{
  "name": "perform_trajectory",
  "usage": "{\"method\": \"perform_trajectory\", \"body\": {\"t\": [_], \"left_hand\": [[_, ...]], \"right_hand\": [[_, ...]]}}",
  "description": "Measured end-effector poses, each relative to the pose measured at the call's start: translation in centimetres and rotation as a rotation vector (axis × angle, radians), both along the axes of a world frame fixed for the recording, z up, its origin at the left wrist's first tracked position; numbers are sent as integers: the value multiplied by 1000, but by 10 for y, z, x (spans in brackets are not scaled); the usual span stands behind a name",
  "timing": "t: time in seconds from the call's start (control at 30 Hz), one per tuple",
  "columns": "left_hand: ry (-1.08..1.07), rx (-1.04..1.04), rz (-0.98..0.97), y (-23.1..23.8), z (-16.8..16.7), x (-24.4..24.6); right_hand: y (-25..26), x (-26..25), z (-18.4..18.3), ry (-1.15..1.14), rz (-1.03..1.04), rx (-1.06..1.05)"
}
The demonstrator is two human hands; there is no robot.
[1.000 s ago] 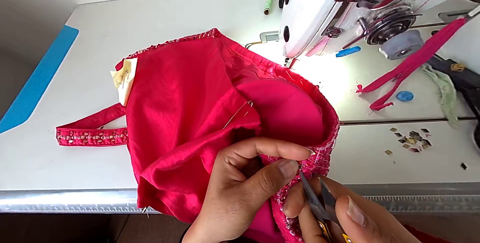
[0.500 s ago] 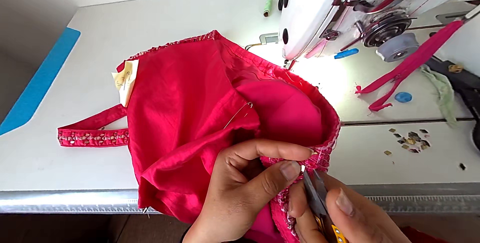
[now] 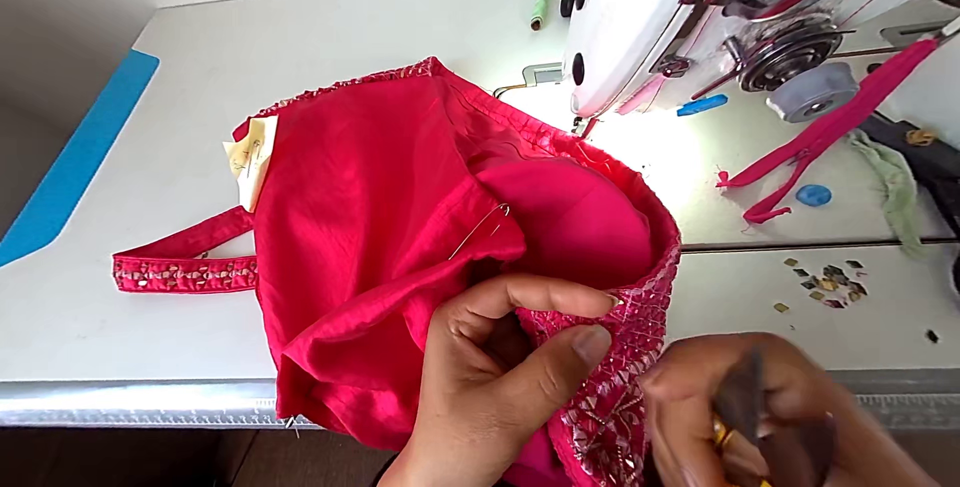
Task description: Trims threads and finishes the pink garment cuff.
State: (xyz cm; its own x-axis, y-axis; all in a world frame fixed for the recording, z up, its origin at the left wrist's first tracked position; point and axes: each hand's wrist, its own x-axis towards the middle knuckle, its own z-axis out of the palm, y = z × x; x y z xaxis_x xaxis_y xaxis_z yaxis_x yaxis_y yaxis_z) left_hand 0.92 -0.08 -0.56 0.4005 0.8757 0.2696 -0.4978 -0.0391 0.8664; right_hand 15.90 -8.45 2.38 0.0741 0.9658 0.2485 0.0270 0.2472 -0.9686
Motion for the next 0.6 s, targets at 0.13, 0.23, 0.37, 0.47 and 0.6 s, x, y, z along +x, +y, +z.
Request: {"method": "perform_trajectory", "body": {"t": [0.13,0.23,0.37,0.47,0.6], "left_hand": [[28,36,-10,0,0,2],[82,97,15,-1,-1,3],[175,172,100,-3,-2,5],[225,214,127,-3,-2,5],[245,232,116,-2,-2,5]], "right_hand": [[7,2,-10,-576,-348,274],[15,3,-16,-829,-460,420],[16,9,-20,-1050,-506,513],[16,15,-20,-1139,-459,566],[15,20,-18,-1184,-411,579]]}}
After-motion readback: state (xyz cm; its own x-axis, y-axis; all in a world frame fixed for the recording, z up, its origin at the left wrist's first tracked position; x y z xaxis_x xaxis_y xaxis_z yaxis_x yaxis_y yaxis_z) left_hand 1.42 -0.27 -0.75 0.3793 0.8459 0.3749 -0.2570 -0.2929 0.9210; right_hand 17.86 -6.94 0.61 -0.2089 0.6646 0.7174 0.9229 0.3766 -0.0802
